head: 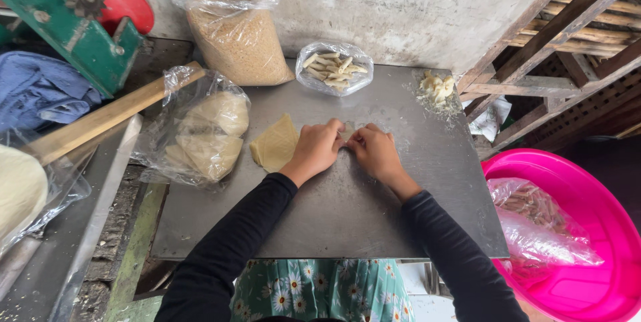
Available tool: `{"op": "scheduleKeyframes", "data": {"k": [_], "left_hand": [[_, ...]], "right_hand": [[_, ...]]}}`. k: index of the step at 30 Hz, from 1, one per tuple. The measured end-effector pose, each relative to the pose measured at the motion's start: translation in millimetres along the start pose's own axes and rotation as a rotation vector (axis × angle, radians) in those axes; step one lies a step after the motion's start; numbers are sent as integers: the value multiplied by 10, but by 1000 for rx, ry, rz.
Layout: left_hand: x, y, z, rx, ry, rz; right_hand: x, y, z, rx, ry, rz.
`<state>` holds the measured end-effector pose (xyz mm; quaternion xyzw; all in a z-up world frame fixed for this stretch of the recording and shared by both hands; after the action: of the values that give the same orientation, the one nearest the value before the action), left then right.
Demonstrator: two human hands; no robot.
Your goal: The person folds triangle-shaped dough pieces by hand, places filling inside using a small spoon, and seals the edges on a metal tabletop. They reach for dough from a plastic bag and filling from a pile.
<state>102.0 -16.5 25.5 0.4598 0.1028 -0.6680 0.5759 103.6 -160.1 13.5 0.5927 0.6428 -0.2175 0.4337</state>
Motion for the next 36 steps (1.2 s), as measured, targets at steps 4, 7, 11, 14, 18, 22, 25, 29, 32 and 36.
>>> {"op": "scheduleKeyframes", "data": {"k": [4,7,11,14,18,22,25,29,32,36], "left_hand": [[108,172,-368,-347,-135,-99],[92,183,-376,-333,-262,-77],[30,71,-144,-117,-184,17],[-47,-43,96,146,19,70],[-101,-20,141,152,18,79],[-1,56,24,-65,30,57],[50,113,-194,-314,-83,39],[52,166,-312,-413,-165,95],[22,171,-159,-202,-71,152],[7,120,-20,28,45,100]], "right_hand": [[83,178,283,242,121,-121],[37,200,257,232,125,-115],[-23,111,-8,21,-36,-51],[-127,66,-135,-104,-117,-61],[-192,40,-225,-151,-131,-41],[-124,50,-102,8,-126,37],[-37,130,85,176,-104,-6],[21,221,295,342,36,-118],[-16,239,204,221,30,-49],[-137,150,-23,-67,-92,38]]}}
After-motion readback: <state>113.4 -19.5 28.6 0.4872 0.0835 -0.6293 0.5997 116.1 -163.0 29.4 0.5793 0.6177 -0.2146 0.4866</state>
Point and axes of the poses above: each hand's wrist, its own y-axis towards the middle knuckle, its own x-axis out of the palm, z = x × y, the point moved 8 cm from there along y, towards the middle knuckle, and after that the axes turned 1 degree about z, right-handed, at the moved point
